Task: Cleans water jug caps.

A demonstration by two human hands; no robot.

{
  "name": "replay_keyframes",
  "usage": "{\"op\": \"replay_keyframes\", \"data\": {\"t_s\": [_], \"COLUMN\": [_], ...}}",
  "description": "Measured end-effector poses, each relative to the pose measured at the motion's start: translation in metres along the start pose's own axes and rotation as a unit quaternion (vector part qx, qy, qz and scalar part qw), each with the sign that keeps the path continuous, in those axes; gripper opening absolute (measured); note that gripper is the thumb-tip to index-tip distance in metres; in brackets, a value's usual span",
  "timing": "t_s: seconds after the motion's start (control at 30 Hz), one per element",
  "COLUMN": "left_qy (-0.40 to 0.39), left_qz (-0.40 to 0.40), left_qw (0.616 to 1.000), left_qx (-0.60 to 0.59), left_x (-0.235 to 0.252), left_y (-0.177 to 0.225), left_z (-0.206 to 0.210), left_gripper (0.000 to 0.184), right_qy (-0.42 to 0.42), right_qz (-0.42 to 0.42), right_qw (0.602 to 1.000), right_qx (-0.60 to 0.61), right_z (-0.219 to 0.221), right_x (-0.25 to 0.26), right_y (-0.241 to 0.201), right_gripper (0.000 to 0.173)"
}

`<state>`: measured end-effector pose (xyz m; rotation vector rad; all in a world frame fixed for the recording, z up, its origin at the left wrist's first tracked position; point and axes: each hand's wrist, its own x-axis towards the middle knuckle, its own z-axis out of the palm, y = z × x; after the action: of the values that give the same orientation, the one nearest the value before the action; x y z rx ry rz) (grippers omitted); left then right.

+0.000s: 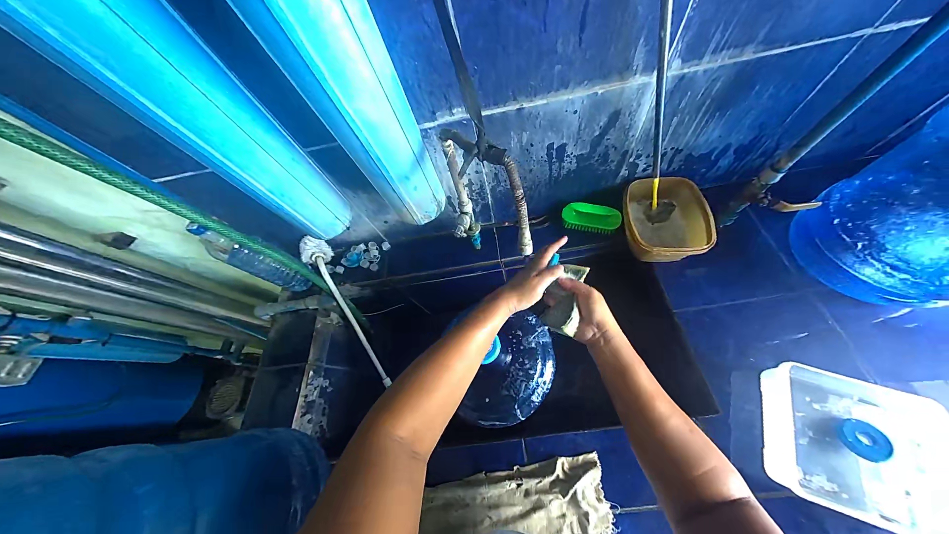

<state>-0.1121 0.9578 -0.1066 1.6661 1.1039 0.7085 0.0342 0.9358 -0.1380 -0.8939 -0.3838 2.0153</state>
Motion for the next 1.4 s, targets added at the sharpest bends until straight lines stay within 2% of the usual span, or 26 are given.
{"op": "replay_keyframes", "data": {"t_s": [0.07,0.1,0.17,0.2,0.23,0.27,0.33,0.37,0.4,0.43,0.5,0.57,0.67,0.73,0.8,0.9,0.97,1.0,1.03,1.1,1.13,1.17,1.23,1.3,1.37,1.4], "left_qy": [0.019,0.027,0.036,0.027,0.004,-0.019,-0.027,-0.013,0.013,0.034,0.052,0.057,0.053,0.057,0.060,0.112,0.171,0.187,0.196,0.202,0.212,0.230,0.290,0.350,0.341,0.322], "left_qz": [0.045,0.046,-0.023,-0.093,-0.181,-0.264,-0.384,-0.411,-0.422,-0.420,-0.381,-0.340,-0.325,-0.331,-0.324,-0.299,-0.255,-0.232,-0.217,-0.221,-0.226,-0.224,-0.196,-0.157,-0.134,-0.121], "left_qw": [0.996,0.991,0.979,0.970,0.957,0.943,0.919,0.911,0.906,0.903,0.904,0.903,0.899,0.889,0.884,0.858,0.844,0.850,0.867,0.905,0.914,0.915,0.903,0.879,0.887,0.905], "left_qx": [0.080,0.121,0.202,0.224,0.227,0.202,0.083,0.029,-0.025,-0.079,-0.189,-0.256,-0.288,-0.311,-0.333,-0.402,-0.439,-0.434,-0.404,-0.300,-0.262,-0.244,-0.250,-0.283,-0.281,-0.252], "left_x": [0.001,0.003,0.005,0.007,0.009,0.010,0.011,0.012,0.014,0.015,0.016,0.016,0.021,0.027,0.031,0.036,0.035,0.033,0.030,0.022,0.016,0.010,0.002,-0.008,-0.030,-0.047], "left_y": [-0.003,-0.005,0.003,0.012,0.018,0.016,-0.006,-0.017,-0.025,-0.029,-0.028,-0.012,0.004,0.005,0.000,0.001,0.008,0.011,0.009,0.001,-0.001,-0.002,-0.014,-0.030,-0.033,-0.029], "left_z": [-0.004,-0.005,-0.003,-0.002,-0.003,-0.005,-0.014,-0.021,-0.029,-0.037,-0.042,-0.037,-0.020,-0.012,-0.008,-0.004,0.003,0.005,0.006,0.003,0.000,-0.005,-0.025,-0.054,-0.079,-0.085], "left_gripper": [0.051,0.047,0.047,0.055,0.067,0.073,0.069,0.066,0.063,0.059,0.050,0.043,0.048,0.051,0.056,0.055,0.046,0.043,0.043,0.039,0.038,0.037,0.032,0.033,0.039,0.040], "right_qy": [-0.004,0.025,0.060,0.038,0.003,-0.038,-0.121,-0.143,-0.141,-0.111,0.015,0.147,0.233,0.227,0.189,0.049,-0.044,-0.057,-0.049,-0.004,0.015,0.012,-0.036,-0.137,-0.105,-0.068], "right_qz": [-0.024,-0.060,-0.147,-0.194,-0.241,-0.283,-0.365,-0.391,-0.392,-0.382,-0.349,-0.261,-0.170,-0.161,-0.230,-0.349,-0.360,-0.351,-0.333,-0.253,-0.213,-0.189,-0.171,-0.155,-0.140,-0.103], "right_qw": [0.999,0.994,0.950,0.901,0.826,0.734,0.558,0.505,0.491,0.502,0.536,0.565,0.582,0.580,0.592,0.629,0.641,0.672,0.730,0.881,0.924,0.946,0.947,0.907,0.858,0.857], "right_qx": [-0.032,-0.091,-0.270,-0.386,-0.510,-0.616,-0.736,-0.756,-0.765,-0.768,-0.768,-0.769,-0.760,-0.765,-0.749,-0.694,-0.676,-0.650,-0.594,-0.400,-0.317,-0.264,-0.269,-0.368,-0.483,-0.500], "right_z": [0.001,0.003,0.000,-0.007,-0.014,-0.021,-0.032,-0.036,-0.038,-0.043,-0.057,-0.068,-0.095,-0.099,-0.072,-0.017,0.001,0.007,0.011,0.032,0.048,0.062,0.079,0.063,0.015,-0.016], "right_x": [0.003,0.002,0.002,0.006,0.009,0.013,0.020,0.024,0.025,0.027,0.036,0.048,0.074,0.080,0.065,0.043,0.055,0.068,0.081,0.093,0.088,0.079,0.052,0.031,0.032,0.037], "right_y": [-0.003,0.000,0.009,0.011,0.010,0.007,-0.008,-0.021,-0.036,-0.054,-0.096,-0.140,-0.187,-0.199,-0.185,-0.117,-0.061,-0.040,-0.024,-0.005,0.003,0.016,0.041,0.049,0.048,0.049], "right_gripper": [0.023,0.020,0.021,0.025,0.024,0.022,0.031,0.035,0.037,0.037,0.034,0.042,0.058,0.070,0.064,0.053,0.055,0.053,0.053,0.057,0.060,0.060,0.059,0.054,0.058,0.068]}}
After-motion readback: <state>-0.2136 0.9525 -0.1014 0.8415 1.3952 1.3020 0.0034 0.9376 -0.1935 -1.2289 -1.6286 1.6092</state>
